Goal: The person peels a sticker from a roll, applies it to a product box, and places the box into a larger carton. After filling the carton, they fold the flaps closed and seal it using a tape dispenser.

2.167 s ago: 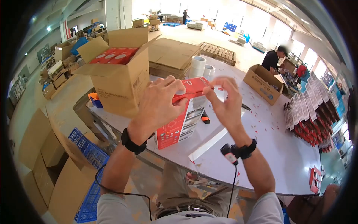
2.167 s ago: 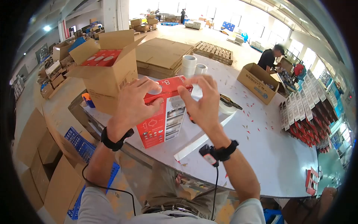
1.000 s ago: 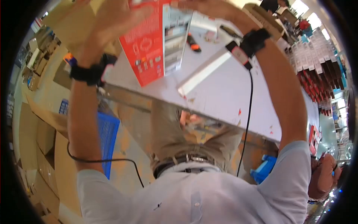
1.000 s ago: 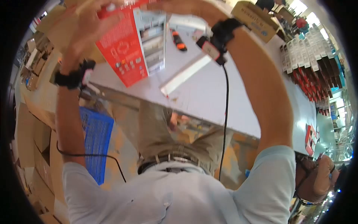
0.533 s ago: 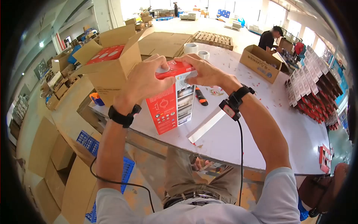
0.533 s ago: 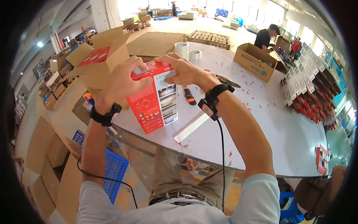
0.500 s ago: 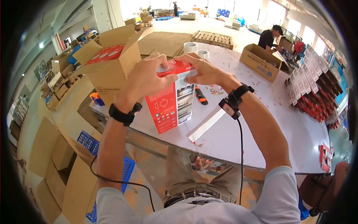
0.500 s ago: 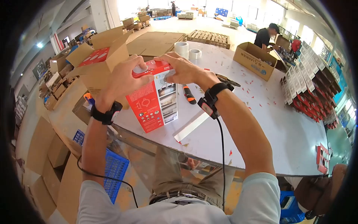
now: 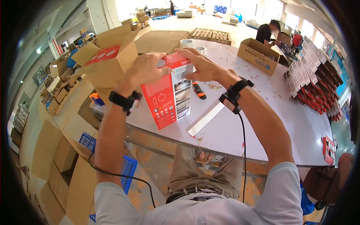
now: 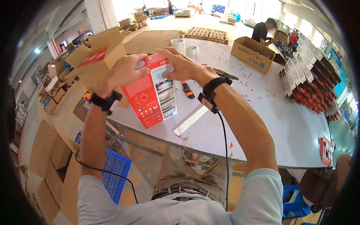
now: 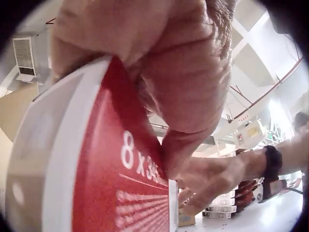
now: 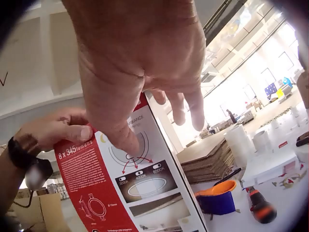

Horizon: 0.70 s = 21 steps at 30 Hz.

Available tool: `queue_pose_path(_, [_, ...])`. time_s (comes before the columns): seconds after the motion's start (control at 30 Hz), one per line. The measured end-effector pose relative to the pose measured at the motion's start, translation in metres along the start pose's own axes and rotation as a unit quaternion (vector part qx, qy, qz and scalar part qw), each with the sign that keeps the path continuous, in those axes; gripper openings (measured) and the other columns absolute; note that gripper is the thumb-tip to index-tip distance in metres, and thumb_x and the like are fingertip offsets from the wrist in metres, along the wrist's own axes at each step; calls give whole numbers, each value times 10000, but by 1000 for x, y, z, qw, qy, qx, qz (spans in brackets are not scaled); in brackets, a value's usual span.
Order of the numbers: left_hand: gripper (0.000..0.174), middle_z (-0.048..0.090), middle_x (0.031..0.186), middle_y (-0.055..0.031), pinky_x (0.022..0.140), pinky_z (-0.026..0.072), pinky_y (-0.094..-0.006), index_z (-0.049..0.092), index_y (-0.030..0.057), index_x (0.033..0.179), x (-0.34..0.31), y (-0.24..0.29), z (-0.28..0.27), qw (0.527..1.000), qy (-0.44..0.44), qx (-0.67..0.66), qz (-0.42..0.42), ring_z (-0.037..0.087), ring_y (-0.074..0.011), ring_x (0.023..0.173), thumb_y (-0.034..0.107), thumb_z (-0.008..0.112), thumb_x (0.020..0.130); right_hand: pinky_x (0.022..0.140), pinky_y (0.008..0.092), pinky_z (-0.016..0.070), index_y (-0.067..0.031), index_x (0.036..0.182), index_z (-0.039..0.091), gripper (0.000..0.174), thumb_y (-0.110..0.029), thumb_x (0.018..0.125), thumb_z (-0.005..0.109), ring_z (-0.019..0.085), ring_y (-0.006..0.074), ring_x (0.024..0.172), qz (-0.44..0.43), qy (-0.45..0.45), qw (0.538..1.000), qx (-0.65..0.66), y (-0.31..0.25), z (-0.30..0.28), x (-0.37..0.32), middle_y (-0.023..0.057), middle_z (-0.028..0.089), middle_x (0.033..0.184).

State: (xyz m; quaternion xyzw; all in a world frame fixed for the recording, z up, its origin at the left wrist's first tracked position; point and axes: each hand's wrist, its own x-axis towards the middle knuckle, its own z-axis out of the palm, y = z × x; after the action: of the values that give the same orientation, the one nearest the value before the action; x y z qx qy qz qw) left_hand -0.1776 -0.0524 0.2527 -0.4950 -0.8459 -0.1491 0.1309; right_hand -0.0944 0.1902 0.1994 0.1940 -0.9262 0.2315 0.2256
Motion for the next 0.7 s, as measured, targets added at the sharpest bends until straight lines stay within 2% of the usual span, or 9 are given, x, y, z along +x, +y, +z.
queue_pose_path(0.03, [704, 673, 1353, -237, 1049, 523, -431, 598, -13, 1441, 2, -1, -5, 999, -45, 5, -16, 665, -374, 1238, 397, 765, 893, 1209, 434, 418, -189, 1632, 345, 912, -106, 850, 806, 425, 377, 1457, -17, 38, 999, -19, 7, 5, -8, 198, 403, 1573])
queue_pose_path(0.17, [687, 714, 1262, -233, 1025, 531, -433, 614, 3, 1410, 13, -28, 11, 999, -32, -11, 34, 692, -366, 1182, 458, 732, 909, 1153, 447, 470, -160, 1634, 326, 895, -108, 869, 788, 524, 353, 1385, 106, 57, 992, -48, -12, -9, -62, 185, 395, 1595])
queue_pose_path(0.23, [675, 725, 1232, -223, 1004, 534, -429, 620, 14, 1392, 15, -32, 18, 999, -7, -26, 35, 704, -354, 1150, 486, 715, 919, 1121, 457, 493, -139, 1600, 386, 842, -108, 860, 787, 560, 352, 1348, 114, 23, 990, -75, -9, -13, -95, 176, 427, 1576])
queue_pose_path(0.33, [725, 716, 1276, -254, 1027, 533, -428, 623, -13, 1394, 14, -23, 10, 997, -52, -55, -21, 702, -377, 1172, 509, 704, 899, 1133, 459, 475, -116, 1554, 452, 781, -141, 855, 801, 543, 384, 1366, 161, -20, 982, -98, -4, -13, -142, 197, 473, 1539])
queue_pose_path(0.43, [638, 721, 1220, -218, 954, 523, -412, 634, 42, 1340, 15, -30, 16, 996, -50, -72, -23, 701, -323, 1116, 512, 709, 916, 1153, 465, 456, -87, 1540, 460, 771, -163, 859, 813, 525, 395, 1389, 198, -83, 970, -116, -3, -8, -181, 212, 483, 1532])
queue_pose_path(0.57, [786, 704, 1301, -267, 1027, 531, -424, 627, -18, 1400, 17, -30, 13, 996, -50, -67, -16, 702, -372, 1182, 546, 735, 863, 1184, 471, 424, -53, 1520, 484, 764, -250, 870, 835, 500, 405, 1411, 247, -160, 954, -55, -6, 18, -227, 222, 468, 1547])
queue_pose_path(0.63, [806, 701, 1301, -278, 1028, 532, -422, 627, -19, 1406, 17, -33, 17, 998, -31, -52, -4, 706, -372, 1173, 554, 748, 853, 1198, 475, 407, -54, 1534, 477, 816, -343, 865, 846, 468, 419, 1436, 274, -195, 941, -36, -15, 34, -250, 246, 431, 1571])
queue_pose_path(0.67, [761, 711, 1265, -259, 1000, 533, -418, 640, -7, 1371, 20, -36, 20, 998, -23, -52, 0, 709, -352, 1145, 546, 745, 860, 1182, 493, 420, -97, 1579, 435, 943, -508, 832, 836, 439, 427, 1451, 268, -217, 938, -50, -10, 47, -269, 232, 392, 1606])
queue_pose_path(0.7, [715, 722, 1229, -239, 973, 534, -414, 653, 4, 1336, 22, -40, 25, 999, -15, -52, 3, 711, -331, 1117, 537, 742, 866, 1225, 559, 347, -148, 1604, 413, 991, -553, 807, 840, 347, 450, 1514, 274, -234, 932, -42, -15, 58, -282, 235, 341, 1645])
